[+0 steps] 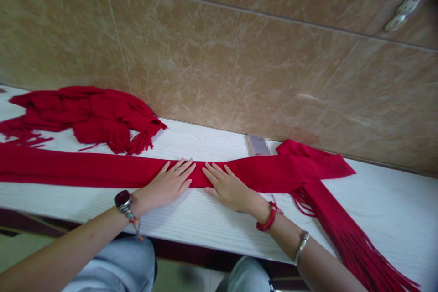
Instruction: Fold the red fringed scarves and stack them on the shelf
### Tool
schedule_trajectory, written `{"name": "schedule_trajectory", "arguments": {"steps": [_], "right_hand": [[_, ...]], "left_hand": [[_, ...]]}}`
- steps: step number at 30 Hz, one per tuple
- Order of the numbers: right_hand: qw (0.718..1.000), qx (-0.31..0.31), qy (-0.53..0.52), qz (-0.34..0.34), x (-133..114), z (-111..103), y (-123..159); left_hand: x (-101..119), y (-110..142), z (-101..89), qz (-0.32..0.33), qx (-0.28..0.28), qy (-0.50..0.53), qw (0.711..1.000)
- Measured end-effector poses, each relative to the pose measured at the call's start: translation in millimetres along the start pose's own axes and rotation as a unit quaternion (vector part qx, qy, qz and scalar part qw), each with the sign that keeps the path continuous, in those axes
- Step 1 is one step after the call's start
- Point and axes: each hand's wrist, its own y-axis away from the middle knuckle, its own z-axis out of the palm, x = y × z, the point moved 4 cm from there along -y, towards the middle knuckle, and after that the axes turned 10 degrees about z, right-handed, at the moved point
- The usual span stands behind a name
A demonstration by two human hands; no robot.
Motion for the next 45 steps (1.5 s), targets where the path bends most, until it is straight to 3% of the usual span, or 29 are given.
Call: {"name": "schedule_trajectory", "arguments": {"steps": [5,10,16,21,25,28,31,33,38,45], "right_hand": [[0.992,-0.007,0.072,0.107,29,-7,14],[0.971,0.029,0.156,0.177,62,-20,25],[0.952,0.004,0.220,0.215,130,-25,46],[0.933,0.007,0.175,0.315,174,-23,60],[0.924,0.111,0.120,0.345,170,-41,57],[0.944,0.162,0.066,0.280,150,-60,54],[0.976,0.142,0.020,0.165,129,-72,61],[0.985,0.114,0.019,0.131,123,-73,71],[0.986,0.095,0.042,0.127,127,-69,96],[0.986,0.077,0.065,0.130,134,-65,96]], "left_hand": [[-3,-1,0.7,-0.024,-0.029,0.017,0.999],[-4,-4,-0.5,-0.038,-0.076,0.043,0.995],[-3,-4,-1.6,-0.035,-0.068,0.040,0.996],[-2,-2,2.9,-0.034,-0.031,0.019,0.999],[5,-7,0.2,-0.033,0.027,-0.015,0.999],[24,-23,-6.5,0.006,0.062,-0.026,0.998],[51,-47,-12.2,0.061,0.076,-0.015,0.995],[69,-64,-14.2,0.087,0.081,-0.001,0.993],[99,-99,-17.5,0.070,0.102,-0.002,0.992],[107,-115,-18.4,-0.007,0.125,-0.006,0.992]]}}
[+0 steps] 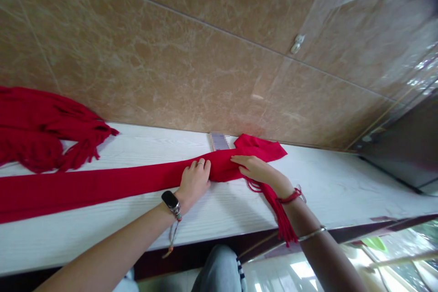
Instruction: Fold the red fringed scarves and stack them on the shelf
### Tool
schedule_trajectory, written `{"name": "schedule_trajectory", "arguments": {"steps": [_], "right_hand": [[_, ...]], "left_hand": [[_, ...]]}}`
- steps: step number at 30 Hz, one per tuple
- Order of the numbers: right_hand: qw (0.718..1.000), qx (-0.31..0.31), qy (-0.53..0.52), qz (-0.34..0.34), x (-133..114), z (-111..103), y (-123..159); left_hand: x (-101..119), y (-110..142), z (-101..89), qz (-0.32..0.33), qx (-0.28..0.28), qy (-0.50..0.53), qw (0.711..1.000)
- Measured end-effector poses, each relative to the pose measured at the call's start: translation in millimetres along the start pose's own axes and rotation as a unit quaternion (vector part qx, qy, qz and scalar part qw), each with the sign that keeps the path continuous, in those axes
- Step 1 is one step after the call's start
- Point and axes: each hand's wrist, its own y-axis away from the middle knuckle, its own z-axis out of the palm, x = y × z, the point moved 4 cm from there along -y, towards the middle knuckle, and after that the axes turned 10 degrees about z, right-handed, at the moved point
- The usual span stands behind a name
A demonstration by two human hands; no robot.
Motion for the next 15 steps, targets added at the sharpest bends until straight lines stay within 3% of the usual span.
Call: {"name": "schedule_trajectory", "arguments": {"steps": [9,15], "right_hand": [[1.000,0.012,0.012,-0.003,-3,1,-1],[0.997,0.074,0.028,0.020,1,2,3]], "left_hand": [[2,-5,-0.3,0.020,0.047,-0.040,0.998],[-6,-5,-22.9,0.066,0.055,-0.029,0.996]]}}
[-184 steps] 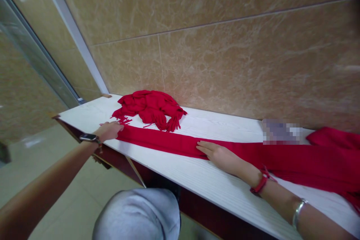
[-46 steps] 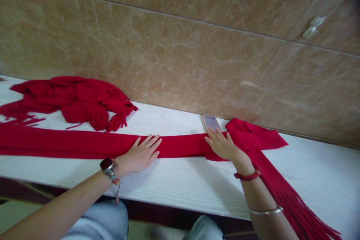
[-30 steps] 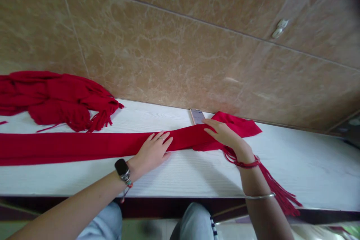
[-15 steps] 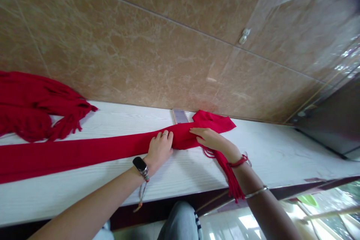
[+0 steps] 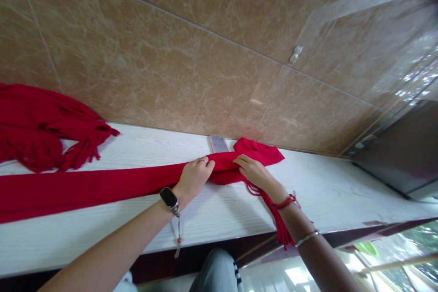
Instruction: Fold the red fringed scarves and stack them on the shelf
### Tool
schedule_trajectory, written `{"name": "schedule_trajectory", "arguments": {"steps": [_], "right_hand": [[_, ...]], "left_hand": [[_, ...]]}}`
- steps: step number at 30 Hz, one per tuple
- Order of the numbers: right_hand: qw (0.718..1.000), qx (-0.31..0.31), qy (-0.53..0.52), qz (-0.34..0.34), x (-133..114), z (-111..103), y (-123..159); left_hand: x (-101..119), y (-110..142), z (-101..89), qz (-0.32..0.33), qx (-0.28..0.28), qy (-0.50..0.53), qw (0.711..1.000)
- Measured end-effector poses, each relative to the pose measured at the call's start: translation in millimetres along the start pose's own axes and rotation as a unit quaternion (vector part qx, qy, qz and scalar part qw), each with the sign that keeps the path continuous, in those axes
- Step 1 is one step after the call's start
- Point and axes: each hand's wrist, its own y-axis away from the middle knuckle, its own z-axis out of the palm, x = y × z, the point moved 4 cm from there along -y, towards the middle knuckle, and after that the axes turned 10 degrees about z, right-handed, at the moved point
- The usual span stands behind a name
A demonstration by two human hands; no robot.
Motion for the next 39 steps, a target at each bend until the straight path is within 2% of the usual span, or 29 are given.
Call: {"name": "schedule_trajectory", "arguments": {"steps": [3,6,10,12,16,19,22,26,30,34,36,39], "right_hand": [[0.999,0.046,-0.021,0.005,5,-2,3],[0.997,0.075,-0.025,-0.003,11,0,8],[0.998,0.052,0.007,-0.028,14,15,16],[0.999,0.045,0.006,-0.026,15,19,21],[0.999,0.039,-0.033,-0.004,11,12,23],[0.998,0.035,-0.052,0.007,5,5,15],[0.997,0.029,-0.058,0.044,3,10,1],[0.997,-0.009,-0.039,0.059,4,34,-8],[0.999,-0.019,-0.004,0.028,6,49,-2],[0.999,-0.025,0.048,-0.005,6,46,3],[0.997,-0.036,0.074,-0.010,3,42,0],[0.996,-0.032,0.080,0.024,-2,34,-10]], "left_hand": [[-3,2,-13.2,0.034,0.029,-0.009,0.999],[3,4,-12.1,0.074,0.033,-0.013,0.997],[13,8,7.3,0.101,-0.001,-0.007,0.995],[16,9,16.8,0.094,-0.011,-0.003,0.996],[15,13,31.4,0.063,0.010,0.014,0.998],[13,13,40.9,0.072,0.015,0.043,0.996],[9,7,42.0,0.091,0.007,0.042,0.995],[3,-1,32.6,0.107,0.028,0.024,0.994],[2,3,41.4,0.131,-0.025,0.065,0.989],[1,8,52.4,0.135,-0.057,0.103,0.984],[-1,9,52.2,0.133,-0.049,0.107,0.984],[-3,7,48.6,0.123,-0.028,0.107,0.986]]}}
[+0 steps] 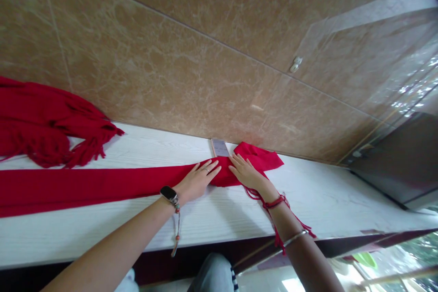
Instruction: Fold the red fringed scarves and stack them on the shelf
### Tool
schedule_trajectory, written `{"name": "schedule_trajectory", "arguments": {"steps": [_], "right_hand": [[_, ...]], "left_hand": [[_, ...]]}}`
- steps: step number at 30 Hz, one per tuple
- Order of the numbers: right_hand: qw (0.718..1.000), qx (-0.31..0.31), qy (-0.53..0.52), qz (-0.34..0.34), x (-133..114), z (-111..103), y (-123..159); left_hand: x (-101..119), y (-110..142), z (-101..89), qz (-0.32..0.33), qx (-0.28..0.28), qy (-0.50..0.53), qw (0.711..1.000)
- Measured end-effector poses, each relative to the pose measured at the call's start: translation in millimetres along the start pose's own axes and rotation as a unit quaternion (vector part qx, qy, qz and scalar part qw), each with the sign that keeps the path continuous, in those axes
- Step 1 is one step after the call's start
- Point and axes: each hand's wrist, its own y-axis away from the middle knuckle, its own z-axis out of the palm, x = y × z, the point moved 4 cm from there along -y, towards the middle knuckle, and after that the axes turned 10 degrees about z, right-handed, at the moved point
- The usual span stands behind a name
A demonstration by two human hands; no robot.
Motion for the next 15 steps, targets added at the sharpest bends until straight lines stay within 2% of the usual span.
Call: {"name": "schedule_trajectory", "arguments": {"steps": [2,6,11,15], "right_hand": [[1.000,0.009,-0.015,0.018,-3,-4,-7],[0.999,-0.007,-0.035,-0.035,-7,6,-10],[0.998,-0.005,-0.057,-0.015,12,25,-3],[0.999,0.004,-0.018,-0.047,14,26,0]], "left_hand": [[0,-1,-0.9,-0.010,0.009,0.000,1.000],[4,-3,3.4,-0.016,0.001,0.004,1.000],[11,-6,7.3,-0.004,-0.015,0.023,1.000],[10,-4,3.2,0.000,0.008,0.055,0.998]]}}
